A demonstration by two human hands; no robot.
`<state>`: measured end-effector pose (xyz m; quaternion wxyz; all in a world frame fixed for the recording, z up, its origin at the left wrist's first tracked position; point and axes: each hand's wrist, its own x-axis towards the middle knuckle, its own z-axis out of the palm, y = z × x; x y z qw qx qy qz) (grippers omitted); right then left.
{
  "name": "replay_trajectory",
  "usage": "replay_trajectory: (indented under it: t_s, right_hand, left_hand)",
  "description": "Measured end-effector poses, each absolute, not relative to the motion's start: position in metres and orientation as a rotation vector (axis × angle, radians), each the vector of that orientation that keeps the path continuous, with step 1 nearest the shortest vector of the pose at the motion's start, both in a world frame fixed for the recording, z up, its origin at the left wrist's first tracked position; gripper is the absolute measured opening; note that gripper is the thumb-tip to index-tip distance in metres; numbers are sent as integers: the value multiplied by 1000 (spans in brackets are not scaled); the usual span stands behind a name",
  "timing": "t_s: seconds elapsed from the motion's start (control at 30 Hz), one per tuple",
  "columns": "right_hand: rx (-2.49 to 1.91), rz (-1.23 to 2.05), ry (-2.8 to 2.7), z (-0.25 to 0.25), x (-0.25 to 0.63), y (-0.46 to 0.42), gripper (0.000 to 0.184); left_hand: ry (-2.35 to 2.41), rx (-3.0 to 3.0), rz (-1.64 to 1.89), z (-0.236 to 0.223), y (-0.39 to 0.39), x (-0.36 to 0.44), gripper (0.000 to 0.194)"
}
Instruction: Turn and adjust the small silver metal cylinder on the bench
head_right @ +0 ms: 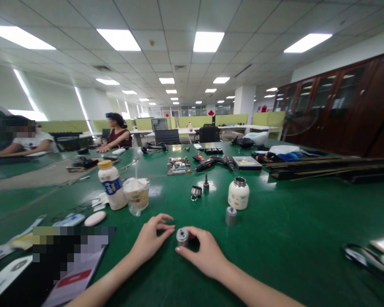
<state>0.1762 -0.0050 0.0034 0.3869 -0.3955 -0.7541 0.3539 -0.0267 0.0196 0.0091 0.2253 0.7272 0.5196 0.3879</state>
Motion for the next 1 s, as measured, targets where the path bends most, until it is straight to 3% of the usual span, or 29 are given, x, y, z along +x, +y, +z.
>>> replay_trajectory:
  t_s: [0.13, 0.3, 0.37, 0.63, 0.73, 1.0]
  right_hand:
    - [-991, 906, -1923, 4, 176, -6, 31]
    - [-1020, 896, -1920, 3, 176, -5, 31]
    - [-1015, 892, -1924, 2, 176, -4, 32]
    - [-1007, 872, -1925, -2, 176, -2, 31]
    - [-1008, 865, -1936, 0, 176, -2, 24]
    - [-1019, 866, -1930, -2, 175, -3, 34]
  left_hand:
    - [1460, 2023, 1028, 2, 20, -26, 33]
    - [1358, 1877, 1287, 25, 14, -15, 18]
    - [1251, 1840, 1361, 35, 9, -8, 20]
    - [1166, 1941, 1156, 43, -8, 6, 22]
    - [1103, 2013, 1157, 45, -9, 4, 32]
    - [1264, 2028, 1170, 39, -5, 4, 39]
